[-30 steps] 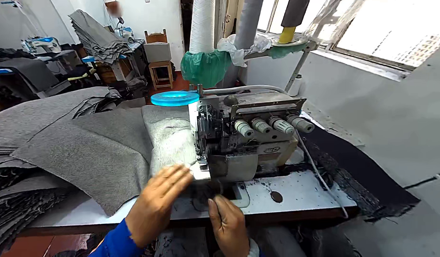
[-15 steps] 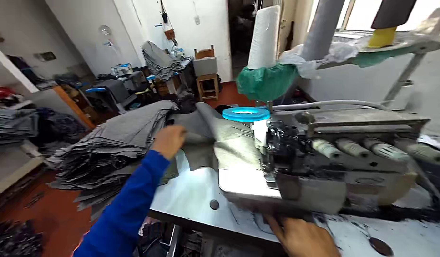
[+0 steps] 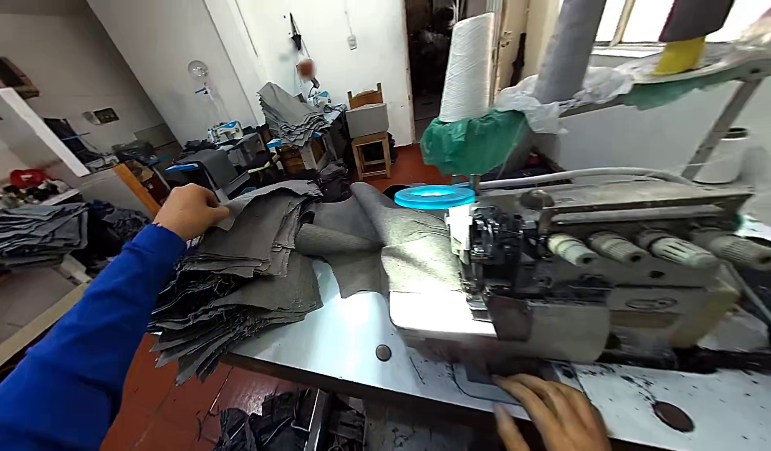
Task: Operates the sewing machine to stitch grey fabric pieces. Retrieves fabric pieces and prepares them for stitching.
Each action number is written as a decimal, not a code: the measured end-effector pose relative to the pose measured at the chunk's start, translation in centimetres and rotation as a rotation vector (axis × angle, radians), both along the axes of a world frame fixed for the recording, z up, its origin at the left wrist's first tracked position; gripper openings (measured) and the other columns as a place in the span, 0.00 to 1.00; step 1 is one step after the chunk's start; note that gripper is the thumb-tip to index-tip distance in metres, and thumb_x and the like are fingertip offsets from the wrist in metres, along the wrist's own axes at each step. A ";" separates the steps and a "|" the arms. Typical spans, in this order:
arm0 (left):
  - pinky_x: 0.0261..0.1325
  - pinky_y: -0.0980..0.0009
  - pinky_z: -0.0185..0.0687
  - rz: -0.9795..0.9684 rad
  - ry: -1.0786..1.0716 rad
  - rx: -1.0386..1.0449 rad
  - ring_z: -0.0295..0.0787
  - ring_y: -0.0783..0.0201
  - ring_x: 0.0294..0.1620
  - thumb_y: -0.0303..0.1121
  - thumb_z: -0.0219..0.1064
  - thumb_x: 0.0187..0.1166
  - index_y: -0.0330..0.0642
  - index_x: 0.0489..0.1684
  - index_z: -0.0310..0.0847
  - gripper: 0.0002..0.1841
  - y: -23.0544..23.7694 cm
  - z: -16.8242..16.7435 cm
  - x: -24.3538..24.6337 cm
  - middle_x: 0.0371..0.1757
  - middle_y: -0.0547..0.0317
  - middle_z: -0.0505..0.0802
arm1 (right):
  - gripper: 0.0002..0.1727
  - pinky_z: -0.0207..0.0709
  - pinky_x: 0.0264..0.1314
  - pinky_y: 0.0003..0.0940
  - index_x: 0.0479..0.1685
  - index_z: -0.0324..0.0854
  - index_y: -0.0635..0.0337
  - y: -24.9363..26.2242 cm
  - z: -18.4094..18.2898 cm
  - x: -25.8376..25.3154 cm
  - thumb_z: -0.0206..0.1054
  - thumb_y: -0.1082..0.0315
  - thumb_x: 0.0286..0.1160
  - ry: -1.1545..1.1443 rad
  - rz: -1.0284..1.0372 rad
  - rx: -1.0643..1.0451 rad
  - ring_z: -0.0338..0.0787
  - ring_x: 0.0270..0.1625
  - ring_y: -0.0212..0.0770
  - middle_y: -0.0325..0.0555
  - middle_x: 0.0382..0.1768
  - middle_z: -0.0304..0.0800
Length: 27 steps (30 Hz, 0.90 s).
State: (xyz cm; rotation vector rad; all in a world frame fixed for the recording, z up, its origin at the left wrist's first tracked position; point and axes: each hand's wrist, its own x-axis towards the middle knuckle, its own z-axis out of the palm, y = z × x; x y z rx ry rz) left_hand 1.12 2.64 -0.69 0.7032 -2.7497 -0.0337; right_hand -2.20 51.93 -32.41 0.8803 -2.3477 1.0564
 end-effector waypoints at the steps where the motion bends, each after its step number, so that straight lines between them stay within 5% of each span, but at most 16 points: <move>1: 0.41 0.32 0.74 -0.044 0.037 0.057 0.85 0.38 0.35 0.32 0.70 0.80 0.31 0.28 0.86 0.12 2.5 -0.4 0.4 0.28 0.38 0.87 | 0.20 0.79 0.61 0.61 0.57 0.91 0.59 -0.3 1.0 0.8 0.73 0.55 0.74 -0.047 0.046 -0.041 0.87 0.57 0.67 0.64 0.52 0.91; 5: 0.26 0.56 0.77 -0.386 0.048 0.246 0.79 0.61 0.21 0.28 0.68 0.78 0.40 0.31 0.85 0.06 16.3 -5.0 2.4 0.20 0.58 0.83 | 0.54 0.81 0.67 0.52 0.82 0.69 0.68 -6.2 4.9 3.3 0.83 0.43 0.56 -0.418 0.449 -0.279 0.86 0.66 0.52 0.60 0.67 0.85; 7: 0.20 0.67 0.72 -0.486 0.137 0.277 0.75 0.71 0.16 0.31 0.69 0.74 0.47 0.28 0.83 0.05 22.1 -8.8 2.5 0.16 0.68 0.80 | 0.63 0.79 0.74 0.45 0.87 0.59 0.71 -10.7 6.3 4.4 0.87 0.47 0.48 -0.688 0.606 -0.444 0.83 0.74 0.47 0.60 0.75 0.79; 10: 0.19 0.67 0.72 -0.474 0.375 0.166 0.77 0.72 0.17 0.38 0.66 0.72 0.49 0.26 0.83 0.07 26.9 -14.6 1.3 0.17 0.69 0.81 | 0.24 0.83 0.64 0.42 0.59 0.81 0.80 -14.7 7.4 5.8 0.76 0.70 0.67 -0.886 0.459 -0.500 0.92 0.57 0.46 0.63 0.51 0.92; 11: 0.26 0.65 0.80 -0.488 0.441 0.135 0.84 0.70 0.24 0.38 0.65 0.72 0.48 0.28 0.85 0.08 27.3 -16.2 0.8 0.24 0.67 0.86 | 0.15 0.82 0.60 0.41 0.51 0.84 0.79 -15.0 7.3 5.9 0.69 0.73 0.74 -0.905 0.404 -0.485 0.91 0.51 0.45 0.62 0.44 0.92; 13: 0.58 0.58 0.88 -0.632 0.447 0.149 0.92 0.62 0.58 0.39 0.65 0.76 0.44 0.43 0.92 0.12 26.7 -19.1 0.2 0.54 0.58 0.95 | 0.12 0.81 0.57 0.37 0.49 0.83 0.78 -13.3 6.9 5.9 0.64 0.73 0.80 -0.990 0.427 -0.481 0.89 0.48 0.39 0.58 0.42 0.90; 15: 0.86 0.51 0.69 -0.823 0.338 0.129 0.77 0.55 0.83 0.45 0.57 0.86 0.45 0.68 0.87 0.22 25.1 -21.5 0.4 0.76 0.56 0.87 | 0.12 0.84 0.49 0.34 0.42 0.85 0.75 -10.2 5.6 6.2 0.63 0.71 0.79 -0.978 0.516 -0.467 0.90 0.40 0.34 0.51 0.34 0.90; 17: 0.87 0.49 0.66 -0.871 0.303 0.043 0.73 0.56 0.86 0.53 0.50 0.90 0.49 0.76 0.83 0.27 24.2 -22.3 1.7 0.80 0.60 0.84 | 0.15 0.88 0.43 0.36 0.38 0.85 0.72 -5.4 4.7 6.2 0.59 0.68 0.85 -0.950 0.578 -0.342 0.92 0.34 0.36 0.50 0.30 0.91; 20: 0.77 0.48 0.76 -0.801 0.302 -0.063 0.82 0.48 0.77 0.56 0.50 0.89 0.46 0.73 0.85 0.29 23.9 -21.4 3.0 0.73 0.51 0.89 | 0.13 0.90 0.38 0.39 0.40 0.89 0.67 3.9 5.9 2.8 0.63 0.66 0.83 -0.641 0.211 -0.124 0.93 0.32 0.38 0.47 0.31 0.93; 23: 0.52 0.44 0.85 -0.758 0.381 -0.099 0.92 0.40 0.53 0.56 0.57 0.84 0.38 0.50 0.91 0.28 24.4 -21.0 1.2 0.51 0.42 0.94 | 0.15 0.85 0.36 0.54 0.39 0.90 0.65 12.2 10.4 -4.4 0.64 0.61 0.84 -0.449 -0.373 0.068 0.90 0.29 0.50 0.52 0.28 0.90; 27: 0.25 0.55 0.71 -0.758 0.541 -0.066 0.79 0.52 0.24 0.54 0.57 0.79 0.41 0.20 0.78 0.25 24.9 -21.9 -3.9 0.22 0.55 0.79 | 0.19 0.73 0.53 0.78 0.49 0.86 0.74 16.4 13.6 -15.6 0.59 0.63 0.85 -0.330 -0.758 0.107 0.88 0.50 0.76 0.75 0.44 0.89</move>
